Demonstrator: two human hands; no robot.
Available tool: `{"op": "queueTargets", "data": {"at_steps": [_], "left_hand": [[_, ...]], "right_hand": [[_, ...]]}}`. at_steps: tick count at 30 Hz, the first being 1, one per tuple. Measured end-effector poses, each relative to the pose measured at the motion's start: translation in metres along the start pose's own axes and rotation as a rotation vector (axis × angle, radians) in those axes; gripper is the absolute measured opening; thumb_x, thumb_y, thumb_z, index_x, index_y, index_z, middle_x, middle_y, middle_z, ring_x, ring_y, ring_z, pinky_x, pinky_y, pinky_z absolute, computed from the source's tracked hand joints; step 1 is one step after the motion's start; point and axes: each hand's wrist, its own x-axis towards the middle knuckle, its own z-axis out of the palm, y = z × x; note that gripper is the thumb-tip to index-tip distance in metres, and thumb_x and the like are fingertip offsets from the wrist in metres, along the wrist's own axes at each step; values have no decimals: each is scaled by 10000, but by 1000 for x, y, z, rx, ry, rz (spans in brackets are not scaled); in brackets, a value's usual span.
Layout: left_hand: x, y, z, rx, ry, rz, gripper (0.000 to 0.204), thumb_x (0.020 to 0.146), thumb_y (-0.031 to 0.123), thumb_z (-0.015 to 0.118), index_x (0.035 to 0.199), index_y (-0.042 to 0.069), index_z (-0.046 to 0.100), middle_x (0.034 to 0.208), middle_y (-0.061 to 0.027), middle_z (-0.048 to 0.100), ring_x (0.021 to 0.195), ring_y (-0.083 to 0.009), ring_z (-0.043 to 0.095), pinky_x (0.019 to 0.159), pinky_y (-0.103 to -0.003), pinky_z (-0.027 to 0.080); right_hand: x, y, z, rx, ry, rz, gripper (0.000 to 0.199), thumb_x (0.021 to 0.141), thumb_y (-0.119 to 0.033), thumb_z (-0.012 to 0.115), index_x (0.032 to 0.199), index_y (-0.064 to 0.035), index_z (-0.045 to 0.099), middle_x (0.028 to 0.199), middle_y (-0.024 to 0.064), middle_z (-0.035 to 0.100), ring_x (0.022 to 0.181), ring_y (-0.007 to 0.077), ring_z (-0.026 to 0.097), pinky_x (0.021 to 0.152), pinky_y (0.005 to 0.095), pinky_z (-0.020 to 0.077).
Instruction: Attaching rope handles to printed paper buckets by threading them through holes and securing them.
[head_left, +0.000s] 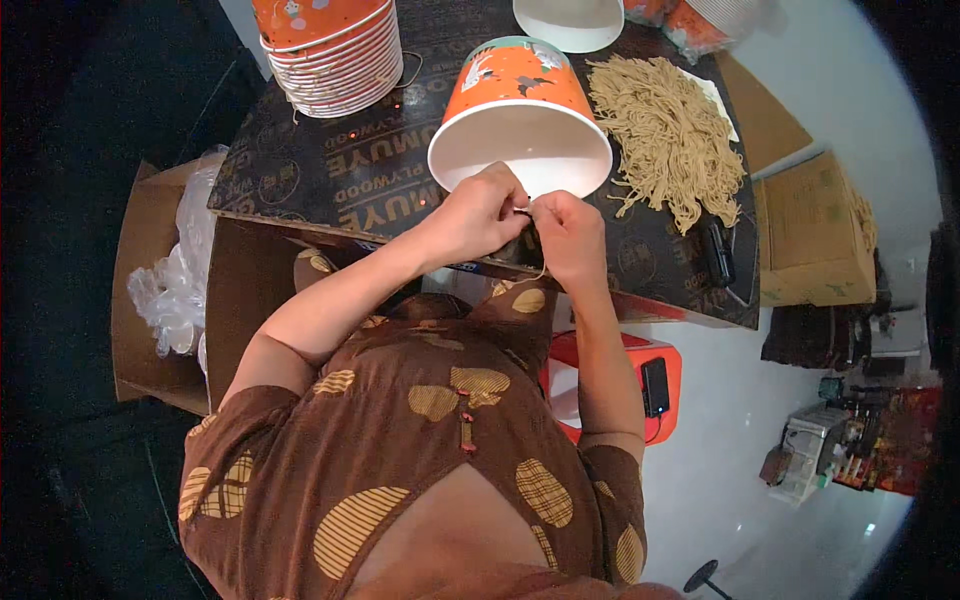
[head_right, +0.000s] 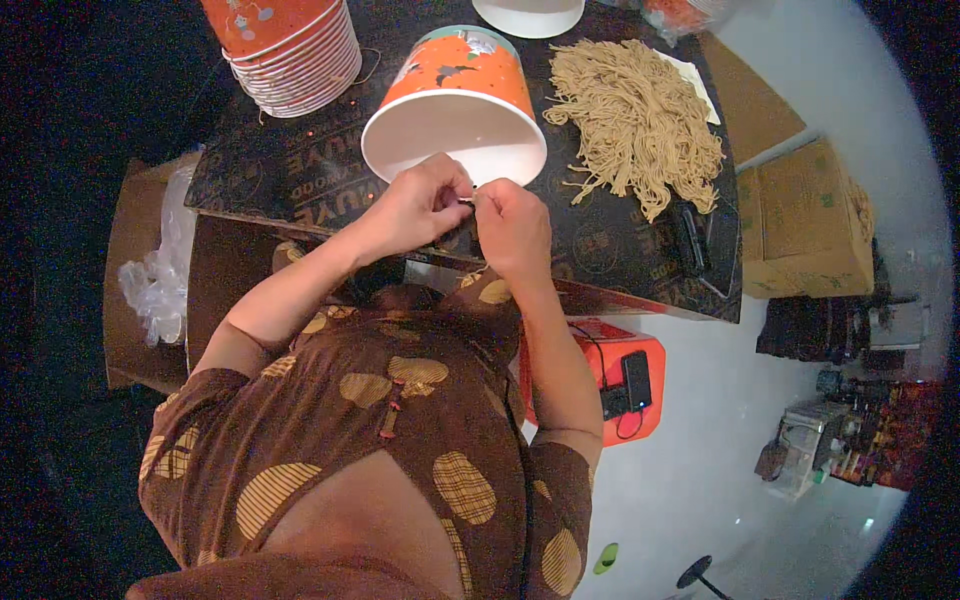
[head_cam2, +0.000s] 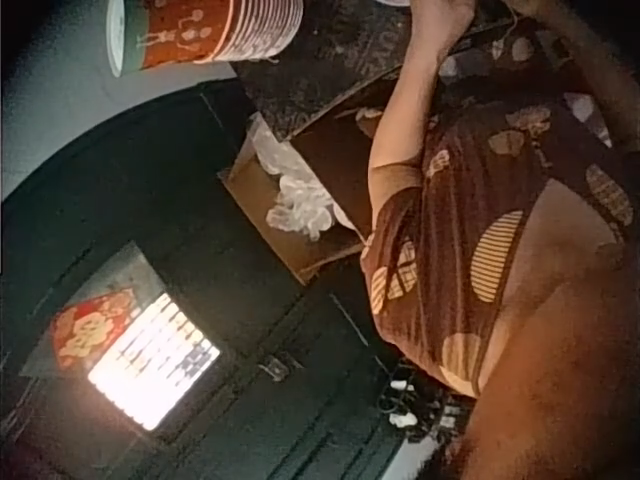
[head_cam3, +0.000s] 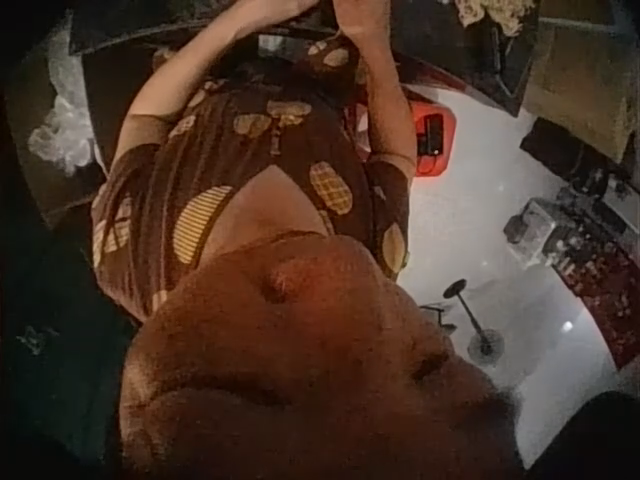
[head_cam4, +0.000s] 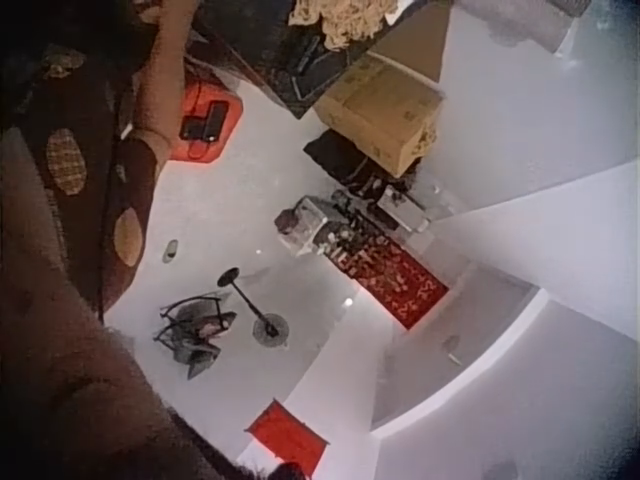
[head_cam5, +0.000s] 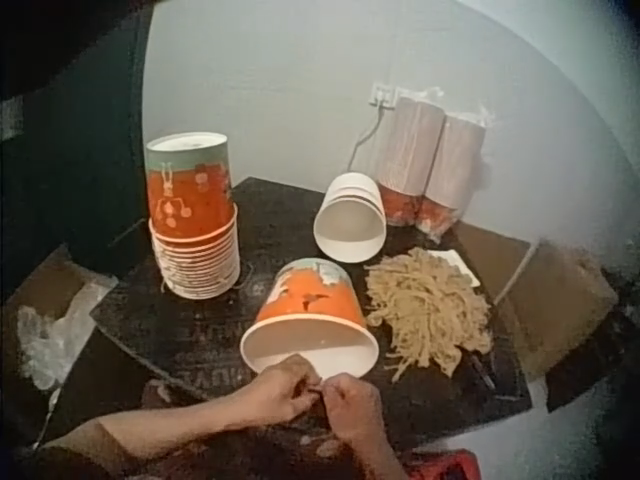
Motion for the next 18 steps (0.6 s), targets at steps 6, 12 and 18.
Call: {"op": "queueTargets", "data": {"at_steps": [6,12,18], "left_hand": [[6,1,7,145,49,130,59,788,-17,601,824,-54,572,828,-219,579,804,-396,596,706,-421,469],[15,-1,10,106,134,-9,66,781,5,591,757,-53,573,794,-245,599,776,-417,603,692,-441,473],[15,-4,18,229,263,-21,103,798,13,586,716,-47,571,674,-196,604,635,-289,615,599,-383,473]], "right_hand": [[-1,2,-1,9,13,-25,166,861,-184,615,843,-23,652,709,183,637,652,327,649,610,408,491],[-28,5,0,-310,160,-295,67,867,-121,595,855,-55,589,692,195,595,637,399,598,555,454,462],[-36,5,-6,-414,53,-386,47,858,-114,580,863,-77,551,665,175,579,625,409,583,537,491,439]]}}
